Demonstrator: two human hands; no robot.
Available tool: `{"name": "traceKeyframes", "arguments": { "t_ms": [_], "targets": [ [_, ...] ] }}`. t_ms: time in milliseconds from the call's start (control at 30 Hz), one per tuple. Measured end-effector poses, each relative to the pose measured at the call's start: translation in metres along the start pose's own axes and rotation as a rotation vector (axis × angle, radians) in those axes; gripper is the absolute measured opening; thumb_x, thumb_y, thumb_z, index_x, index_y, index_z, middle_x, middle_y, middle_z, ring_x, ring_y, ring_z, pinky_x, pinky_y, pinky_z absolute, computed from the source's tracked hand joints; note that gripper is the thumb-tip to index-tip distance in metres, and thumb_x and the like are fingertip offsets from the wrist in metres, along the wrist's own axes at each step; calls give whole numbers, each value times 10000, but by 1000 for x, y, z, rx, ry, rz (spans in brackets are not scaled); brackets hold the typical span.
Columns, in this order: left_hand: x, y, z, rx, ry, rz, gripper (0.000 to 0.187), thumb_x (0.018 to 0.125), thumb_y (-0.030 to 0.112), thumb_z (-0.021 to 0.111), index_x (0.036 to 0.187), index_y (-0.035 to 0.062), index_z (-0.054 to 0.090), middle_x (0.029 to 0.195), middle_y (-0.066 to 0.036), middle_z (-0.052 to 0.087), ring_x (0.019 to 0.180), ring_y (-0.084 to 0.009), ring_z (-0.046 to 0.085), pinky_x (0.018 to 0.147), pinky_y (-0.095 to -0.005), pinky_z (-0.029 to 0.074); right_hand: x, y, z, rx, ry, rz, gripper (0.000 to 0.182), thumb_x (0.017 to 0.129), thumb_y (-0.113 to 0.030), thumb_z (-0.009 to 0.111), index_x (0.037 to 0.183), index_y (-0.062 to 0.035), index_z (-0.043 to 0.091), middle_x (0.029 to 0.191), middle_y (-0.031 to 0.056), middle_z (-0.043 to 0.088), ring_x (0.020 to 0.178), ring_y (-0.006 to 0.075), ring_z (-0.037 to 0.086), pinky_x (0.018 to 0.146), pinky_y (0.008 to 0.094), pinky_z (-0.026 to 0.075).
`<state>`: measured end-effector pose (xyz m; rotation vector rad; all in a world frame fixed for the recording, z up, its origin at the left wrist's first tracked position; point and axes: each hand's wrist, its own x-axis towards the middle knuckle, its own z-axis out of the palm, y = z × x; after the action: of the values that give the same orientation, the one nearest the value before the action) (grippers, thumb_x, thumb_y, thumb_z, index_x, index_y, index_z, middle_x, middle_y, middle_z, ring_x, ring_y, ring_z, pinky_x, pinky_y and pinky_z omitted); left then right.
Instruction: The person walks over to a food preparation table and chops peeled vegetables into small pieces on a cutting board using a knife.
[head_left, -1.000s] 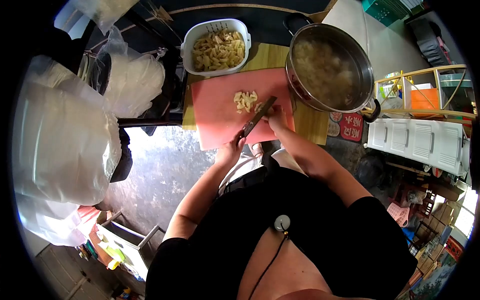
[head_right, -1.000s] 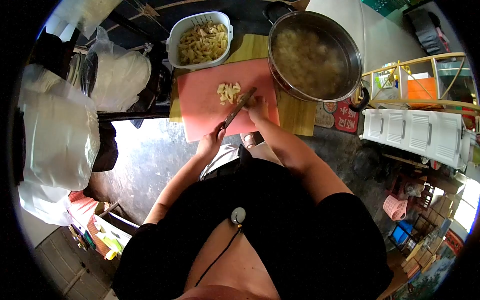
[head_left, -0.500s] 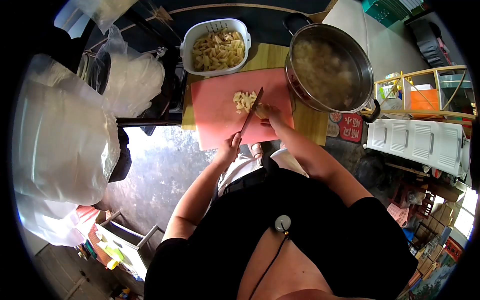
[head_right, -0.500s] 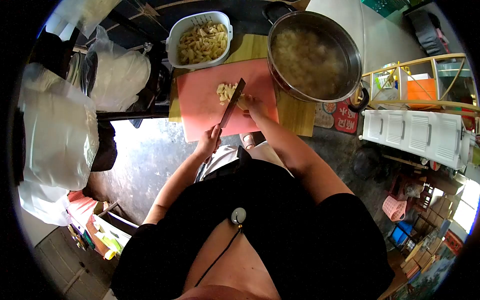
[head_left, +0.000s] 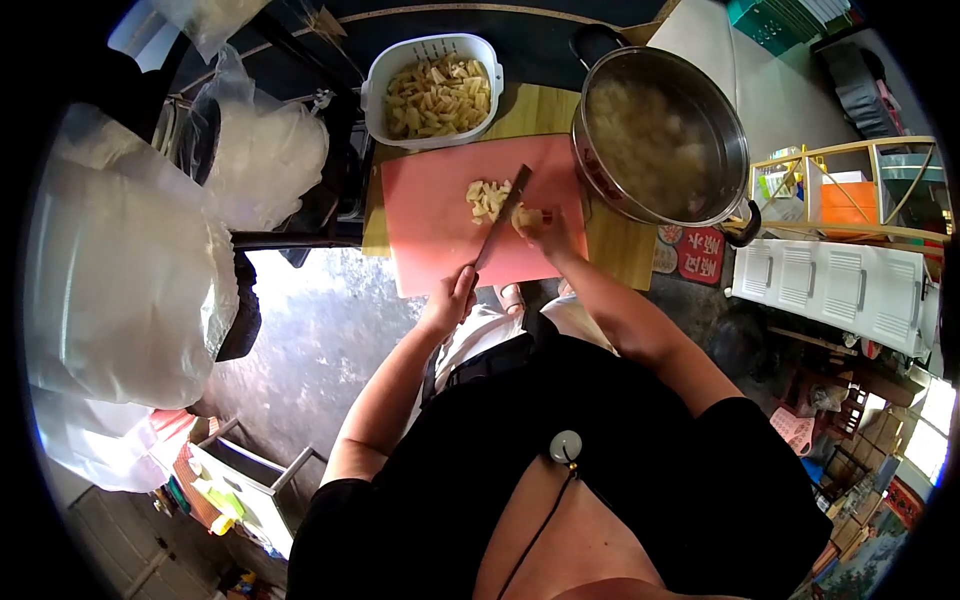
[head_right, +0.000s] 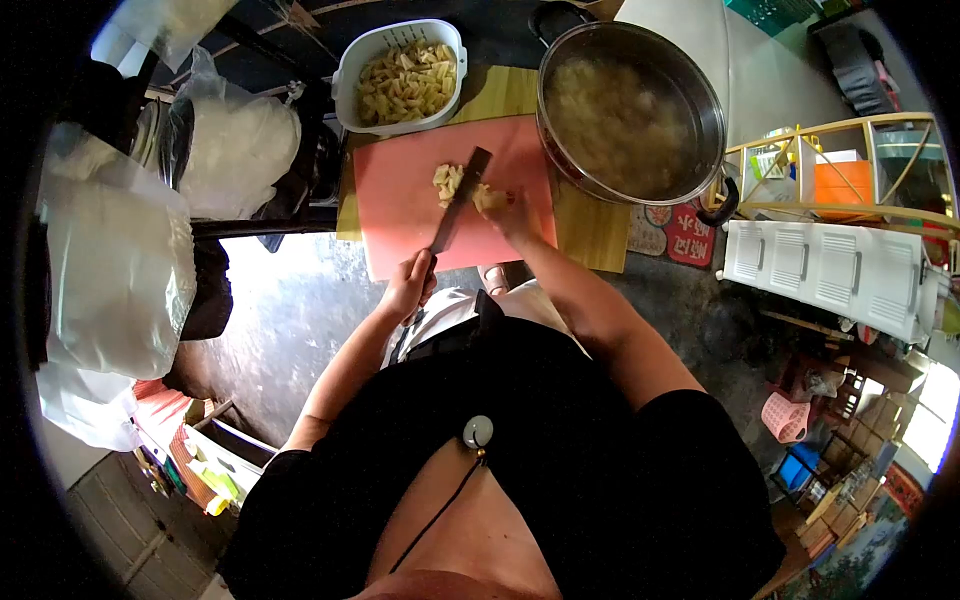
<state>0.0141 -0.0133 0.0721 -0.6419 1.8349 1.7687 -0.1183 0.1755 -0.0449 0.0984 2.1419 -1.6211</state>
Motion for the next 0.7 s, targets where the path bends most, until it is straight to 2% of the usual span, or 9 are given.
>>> {"name": "traceKeyframes", "arguments": {
  "t_ms": [133,200,300,400,433,533,567,667,700],
  "targets": [
    [3,8,1,240,-7,-55,429,957,380,369,1194,50,507,621,-44,502,476,-93,464,425,-263,398,-14,-28,0,-244,119,-70,467,696,-99,749,1022,-39,419,876,102,567,599,148,564,454,269,458],
    [2,8,12,456,135,106,403,934,366,418,1189,68,514,777,-133,602,649,-256,589,596,-375,476,-3,3,3,-426,212,-223,448,702,-93,742,1011,-44,420,851,96,570,562,139,555,447,269,449],
    [-4,11,24,717,274,346,356,911,334,450,1196,133,522,938,-204,618,890,-409,571,765,-460,461,21,50,10,-110,122,-159,444,711,-105,736,1022,-44,426,849,95,571,566,135,561,457,264,457],
    [3,2,24,675,292,238,362,907,333,459,1206,136,511,947,-204,618,905,-409,568,788,-461,455,16,44,4,-187,108,-70,426,732,-89,719,1044,-45,433,858,86,566,600,138,574,465,259,464],
    [9,-14,20,736,336,425,386,927,341,434,1229,106,486,804,-164,622,724,-337,608,648,-405,490,10,27,0,-62,59,-31,418,742,-84,709,1055,-40,435,869,88,566,615,138,577,475,258,468],
    [3,-2,11,21,15,-54,424,960,378,350,1239,76,453,624,-74,519,504,-176,518,457,-310,432,-5,-13,-10,213,-62,96,406,768,-72,686,1089,-28,440,902,93,564,650,137,584,505,256,482],
    [-2,1,16,-130,80,-24,426,971,395,305,1177,51,448,552,13,388,416,-61,353,369,-220,307,-5,-17,-15,233,-89,137,410,773,-71,682,1102,-26,442,914,93,564,654,135,584,515,256,486],
    [-1,-2,10,-91,141,178,428,968,327,353,1277,43,438,555,2,400,480,-74,426,417,-237,367,2,-8,-19,275,-107,192,440,773,-77,682,1141,-26,446,946,96,561,681,137,586,546,255,498],
    [1,1,2,145,113,131,426,956,336,377,1257,49,467,664,-89,555,558,-177,551,526,-310,452,1,-8,-19,286,-105,200,454,770,-80,684,1154,-27,447,956,98,561,693,139,588,556,255,502]
  ]
}}
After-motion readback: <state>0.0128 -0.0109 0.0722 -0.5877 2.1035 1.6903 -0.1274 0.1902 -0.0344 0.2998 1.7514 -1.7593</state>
